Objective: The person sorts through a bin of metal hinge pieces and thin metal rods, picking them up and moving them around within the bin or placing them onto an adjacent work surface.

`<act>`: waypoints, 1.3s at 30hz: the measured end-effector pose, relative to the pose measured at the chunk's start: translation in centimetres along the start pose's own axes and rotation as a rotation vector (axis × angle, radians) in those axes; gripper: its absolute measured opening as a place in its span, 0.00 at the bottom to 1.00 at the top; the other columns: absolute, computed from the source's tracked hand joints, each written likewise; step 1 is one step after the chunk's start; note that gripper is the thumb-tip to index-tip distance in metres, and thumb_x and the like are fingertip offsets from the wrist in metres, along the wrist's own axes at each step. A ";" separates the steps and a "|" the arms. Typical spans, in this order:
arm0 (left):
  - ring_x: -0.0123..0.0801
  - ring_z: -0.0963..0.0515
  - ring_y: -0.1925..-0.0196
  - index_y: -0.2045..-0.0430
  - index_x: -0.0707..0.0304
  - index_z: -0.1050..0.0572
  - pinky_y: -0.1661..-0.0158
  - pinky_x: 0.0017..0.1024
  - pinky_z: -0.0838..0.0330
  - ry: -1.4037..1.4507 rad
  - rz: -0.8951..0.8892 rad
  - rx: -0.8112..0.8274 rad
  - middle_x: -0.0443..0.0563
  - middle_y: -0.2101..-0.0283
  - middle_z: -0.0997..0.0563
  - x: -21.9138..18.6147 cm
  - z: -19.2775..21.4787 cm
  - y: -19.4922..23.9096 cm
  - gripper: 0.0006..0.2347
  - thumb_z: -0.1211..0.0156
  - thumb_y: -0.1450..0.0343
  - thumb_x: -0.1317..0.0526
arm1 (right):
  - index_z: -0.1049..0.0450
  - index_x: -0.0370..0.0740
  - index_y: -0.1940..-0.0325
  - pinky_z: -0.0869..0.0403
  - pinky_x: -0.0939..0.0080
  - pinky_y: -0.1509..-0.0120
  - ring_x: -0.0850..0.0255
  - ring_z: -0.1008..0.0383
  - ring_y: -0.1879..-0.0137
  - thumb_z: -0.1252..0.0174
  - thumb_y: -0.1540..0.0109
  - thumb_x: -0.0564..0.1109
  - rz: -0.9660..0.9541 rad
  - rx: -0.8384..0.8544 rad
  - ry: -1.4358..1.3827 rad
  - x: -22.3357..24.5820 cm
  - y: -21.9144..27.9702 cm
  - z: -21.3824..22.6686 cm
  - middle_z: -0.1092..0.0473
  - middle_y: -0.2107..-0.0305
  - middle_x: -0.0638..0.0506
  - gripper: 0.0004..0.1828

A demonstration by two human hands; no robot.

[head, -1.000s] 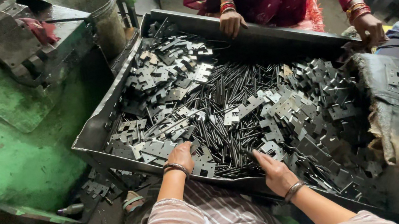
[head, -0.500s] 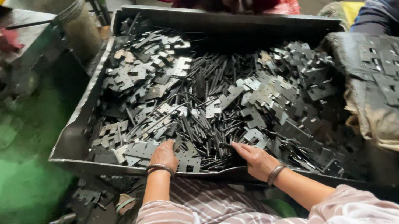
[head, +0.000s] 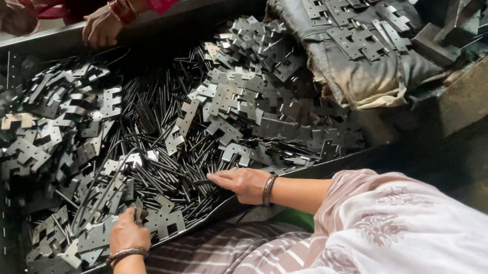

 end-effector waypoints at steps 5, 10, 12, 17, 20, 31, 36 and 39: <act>0.56 0.22 0.45 0.57 0.60 0.22 0.47 0.45 0.27 0.037 -0.047 -0.066 0.61 0.48 0.20 -0.5 0.7 0.4 0.14 0.46 0.36 0.70 | 0.40 0.37 0.27 0.24 0.51 0.39 0.41 0.25 0.41 0.52 0.51 0.25 0.013 -0.112 -0.068 0.1 0.3 1.4 0.31 0.40 0.37 0.45; 0.56 0.21 0.45 0.58 0.58 0.20 0.46 0.45 0.27 0.030 -0.057 -0.040 0.62 0.49 0.19 -0.5 0.6 0.3 0.15 0.46 0.36 0.70 | 0.36 0.31 0.31 0.22 0.51 0.37 0.40 0.24 0.40 0.55 0.46 0.24 0.056 -0.463 0.064 -2.1 1.6 9.1 0.29 0.42 0.32 0.37; 0.56 0.21 0.44 0.55 0.57 0.21 0.45 0.45 0.27 0.025 -0.024 0.000 0.62 0.47 0.19 -0.1 0.2 0.1 0.16 0.46 0.36 0.70 | 0.34 0.25 0.33 0.23 0.50 0.38 0.39 0.23 0.42 0.55 0.43 0.24 -0.015 -0.595 0.243 -5.5 2.6 13.7 0.29 0.43 0.29 0.33; 0.56 0.23 0.43 0.47 0.61 0.24 0.43 0.44 0.29 0.021 -0.045 -0.040 0.62 0.44 0.22 0.2 -0.4 -0.4 0.22 0.44 0.38 0.70 | 0.40 0.25 0.26 0.21 0.49 0.47 0.37 0.22 0.50 0.55 0.44 0.25 -0.430 -0.630 0.627 -17.9 6.1 23.3 0.30 0.44 0.25 0.39; 0.55 0.23 0.41 0.47 0.62 0.24 0.42 0.43 0.29 0.012 -0.060 -0.034 0.62 0.43 0.22 0.5 -0.7 -0.4 0.21 0.44 0.36 0.70 | 0.42 0.22 0.25 0.22 0.49 0.45 0.37 0.23 0.49 0.52 0.40 0.29 -0.655 -0.562 0.783 -23.5 9.1 25.2 0.31 0.43 0.26 0.36; 0.57 0.24 0.42 0.46 0.60 0.25 0.44 0.45 0.29 0.072 -0.017 -0.011 0.60 0.42 0.23 -0.9 0.8 0.6 0.23 0.43 0.38 0.70 | 0.31 0.33 0.37 0.45 0.33 0.29 0.34 0.42 0.30 0.44 0.36 0.53 -0.811 -0.377 0.860 -21.4 7.7 22.8 0.36 0.39 0.31 0.28; 0.55 0.23 0.41 0.48 0.57 0.23 0.43 0.45 0.28 0.078 0.028 0.042 0.59 0.43 0.22 -1.2 1.1 1.2 0.19 0.44 0.35 0.70 | 0.26 0.35 0.43 0.36 0.42 0.25 0.42 0.32 0.30 0.42 0.34 0.46 -0.444 -0.293 0.613 -12.4 2.8 16.9 0.29 0.44 0.40 0.18; 0.56 0.24 0.43 0.47 0.58 0.25 0.44 0.46 0.29 0.098 0.005 0.003 0.60 0.43 0.23 -1.2 1.2 1.1 0.21 0.43 0.36 0.71 | 0.25 0.35 0.44 0.30 0.46 0.37 0.39 0.28 0.42 0.37 0.40 0.47 -0.387 -0.093 0.363 -10.3 0.8 11.2 0.28 0.47 0.37 0.22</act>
Point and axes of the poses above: each hand's wrist, its own y-axis away from the middle knuckle, its own z-axis out of the back of the hand, x = y × z, the point moved 7 cm from there along -y, towards the middle knuckle
